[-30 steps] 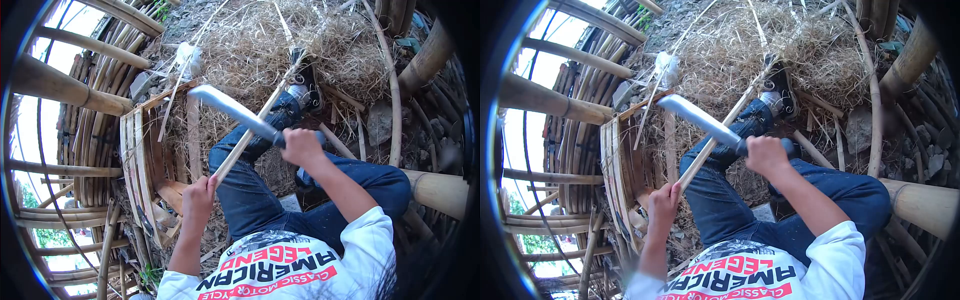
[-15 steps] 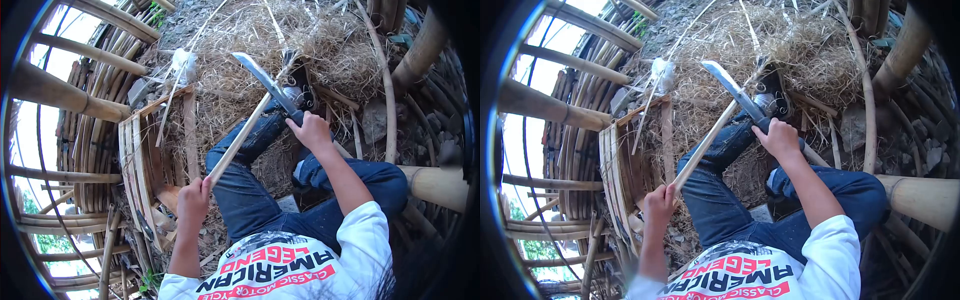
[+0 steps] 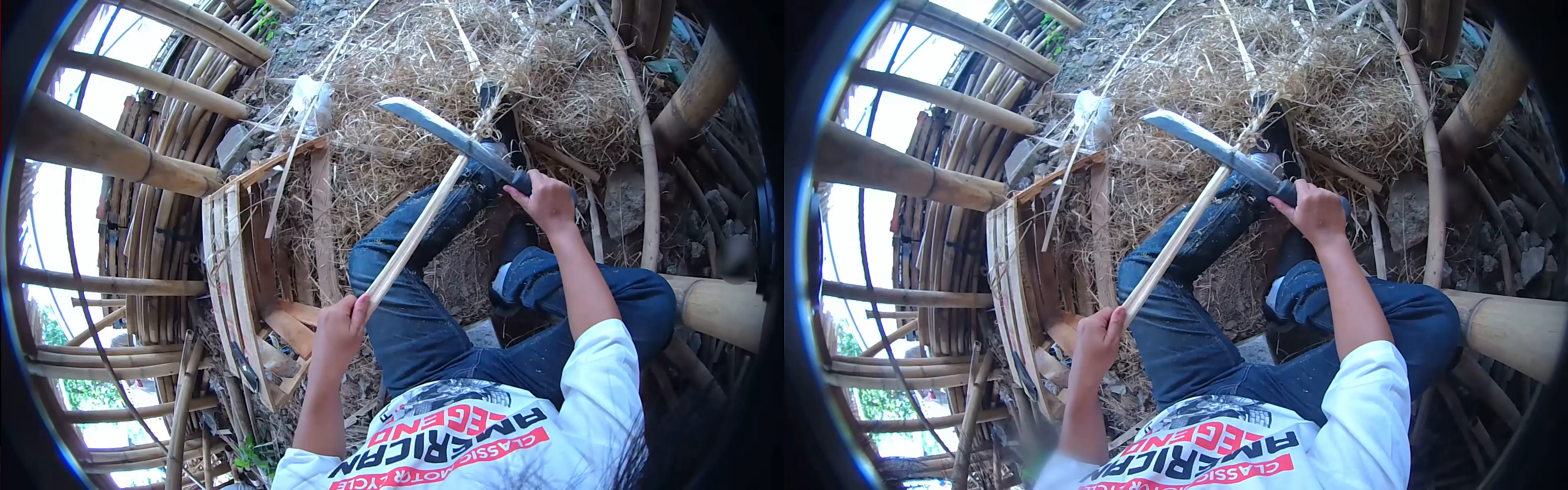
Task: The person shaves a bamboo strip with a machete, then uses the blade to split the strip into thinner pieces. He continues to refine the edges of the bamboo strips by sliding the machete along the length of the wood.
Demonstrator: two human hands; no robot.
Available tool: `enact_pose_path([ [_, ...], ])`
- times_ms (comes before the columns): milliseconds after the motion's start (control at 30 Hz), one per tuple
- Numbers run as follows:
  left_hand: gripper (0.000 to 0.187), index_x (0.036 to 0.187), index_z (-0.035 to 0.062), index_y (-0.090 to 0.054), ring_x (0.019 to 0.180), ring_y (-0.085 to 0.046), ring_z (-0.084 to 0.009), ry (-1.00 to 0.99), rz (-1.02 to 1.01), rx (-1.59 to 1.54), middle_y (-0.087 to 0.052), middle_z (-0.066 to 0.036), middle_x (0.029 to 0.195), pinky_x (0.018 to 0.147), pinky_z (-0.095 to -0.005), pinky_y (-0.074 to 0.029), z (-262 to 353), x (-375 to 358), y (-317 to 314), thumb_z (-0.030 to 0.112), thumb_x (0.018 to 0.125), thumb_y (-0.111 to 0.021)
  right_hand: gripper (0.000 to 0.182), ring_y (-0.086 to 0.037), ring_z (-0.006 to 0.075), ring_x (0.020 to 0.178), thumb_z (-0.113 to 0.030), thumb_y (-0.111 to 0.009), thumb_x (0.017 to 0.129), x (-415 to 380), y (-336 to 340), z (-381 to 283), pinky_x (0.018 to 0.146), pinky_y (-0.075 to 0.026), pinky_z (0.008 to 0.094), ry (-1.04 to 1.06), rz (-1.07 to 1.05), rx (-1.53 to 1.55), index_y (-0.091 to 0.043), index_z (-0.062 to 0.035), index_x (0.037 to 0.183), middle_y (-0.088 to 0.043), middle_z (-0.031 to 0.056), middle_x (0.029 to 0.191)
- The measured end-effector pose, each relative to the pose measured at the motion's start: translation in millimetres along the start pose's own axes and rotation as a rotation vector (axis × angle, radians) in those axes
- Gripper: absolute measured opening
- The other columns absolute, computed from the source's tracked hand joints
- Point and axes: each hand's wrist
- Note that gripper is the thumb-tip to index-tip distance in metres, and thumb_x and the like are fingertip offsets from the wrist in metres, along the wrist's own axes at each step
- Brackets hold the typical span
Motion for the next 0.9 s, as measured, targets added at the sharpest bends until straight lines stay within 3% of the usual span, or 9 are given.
enact_pose_path([
  [167, 0.039, 0.074, -0.0032, -0.059, 0.051, -0.055, -0.0376, 0.019, -0.004, -0.025, -0.052, -0.021, 0.056, 0.050, -0.0427, -0.041, 11.0, -1.6, 5.0, 0.027, 0.098, -0.054, 0.048, -0.067, 0.0328, 0.069, -0.052, -0.070, 0.081, 4.9, 13.5, -7.2, 0.060, -0.053, 0.0413, -0.088, -0.057, 0.045, -0.060, -0.0048, 0.083, -0.066, 0.0153, 0.070],
  [300, 0.037, 0.073, -0.0030, -0.059, 0.050, -0.055, -0.0376, -0.013, 0.015, -0.005, -0.052, -0.021, 0.054, 0.050, -0.0426, -0.041, 10.0, -2.2, 3.3, 0.026, 0.097, -0.056, 0.039, -0.066, 0.0241, 0.058, -0.035, -0.075, 0.076, 14.5, 17.3, -2.1, 0.055, -0.052, 0.0338, -0.262, -0.282, 0.429, -0.064, 0.0004, 0.088, -0.066, 0.0150, 0.068],
  [367, 0.037, 0.073, -0.0028, -0.059, 0.051, -0.055, -0.0381, -0.007, 0.007, -0.007, -0.052, -0.021, 0.055, 0.050, -0.0431, -0.041, 11.5, -3.7, 3.5, 0.026, 0.097, -0.056, 0.028, -0.065, 0.0181, 0.055, -0.025, -0.075, 0.074, 18.2, 17.8, -0.6, 0.054, -0.051, 0.0304, -0.542, -0.850, 0.907, -0.063, -0.0003, 0.080, -0.065, 0.0119, 0.065],
  [400, 0.037, 0.073, -0.0027, -0.059, 0.051, -0.056, -0.0386, 0.004, -0.001, -0.010, -0.052, -0.021, 0.055, 0.050, -0.0436, -0.041, 12.3, -4.8, 3.3, 0.026, 0.097, -0.056, 0.023, -0.062, 0.0132, 0.053, -0.018, -0.075, 0.072, 20.8, 22.6, -3.8, 0.053, -0.050, 0.0273, -0.598, -0.927, 0.981, -0.061, -0.0005, 0.074, -0.063, 0.0091, 0.066],
  [500, 0.038, 0.072, -0.0028, -0.058, 0.051, -0.055, -0.0384, -0.007, 0.026, 0.023, -0.052, -0.021, 0.055, 0.050, -0.0442, -0.040, 13.9, -6.0, 0.9, 0.026, 0.097, -0.056, 0.028, -0.067, 0.0217, 0.062, -0.023, -0.074, 0.072, 23.5, 28.3, -14.3, 0.062, -0.055, 0.0331, -0.574, -0.854, 0.757, -0.063, 0.0021, 0.078, -0.067, 0.0133, 0.071],
  [533, 0.038, 0.072, -0.0028, -0.058, 0.051, -0.055, -0.0384, -0.012, 0.024, 0.026, -0.052, -0.021, 0.055, 0.050, -0.0442, -0.040, 14.7, -5.6, 0.6, 0.026, 0.097, -0.056, 0.033, -0.070, 0.0326, 0.079, -0.027, -0.073, 0.073, 24.7, 39.6, -21.4, 0.076, -0.055, 0.0403, -0.470, -0.707, 0.489, -0.066, 0.0029, 0.083, -0.070, 0.0185, 0.081],
  [633, 0.038, 0.072, -0.0028, -0.058, 0.051, -0.054, -0.0393, -0.021, 0.030, 0.052, -0.052, -0.022, 0.055, 0.051, -0.0449, -0.040, 17.8, -3.9, -0.5, 0.026, 0.097, -0.056, 0.036, -0.067, 0.0394, 0.094, -0.031, -0.073, 0.073, 22.9, 36.9, -23.2, 0.087, -0.052, 0.0446, -0.492, -0.561, 0.287, -0.068, 0.0014, 0.087, -0.070, 0.0221, 0.089],
  [800, 0.037, 0.072, -0.0027, -0.057, 0.054, -0.054, -0.0408, -0.034, 0.038, 0.061, -0.051, -0.023, 0.057, 0.052, -0.0455, -0.040, 21.3, -4.5, -0.9, 0.026, 0.096, -0.056, 0.033, -0.070, 0.0329, 0.085, -0.031, -0.074, 0.074, 19.6, 32.8, -20.0, 0.076, -0.056, 0.0441, -0.350, -0.318, -0.060, -0.067, -0.0066, 0.093, -0.071, 0.0152, 0.083],
  [900, 0.037, 0.073, -0.0030, -0.057, 0.054, -0.054, -0.0405, 0.000, 0.028, 0.048, -0.051, -0.023, 0.057, 0.052, -0.0452, -0.040, 18.0, -5.4, 0.4, 0.026, 0.096, -0.056, 0.032, -0.070, 0.0349, 0.085, -0.031, -0.073, 0.072, 19.3, 39.4, -22.3, 0.077, -0.056, 0.0444, -0.334, -0.366, 0.047, -0.069, -0.0061, 0.091, -0.070, 0.0181, 0.084],
])
Point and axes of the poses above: each hand's wrist, its own x-axis towards the middle knuckle, its own y-axis out of the back of the hand, z = x × y
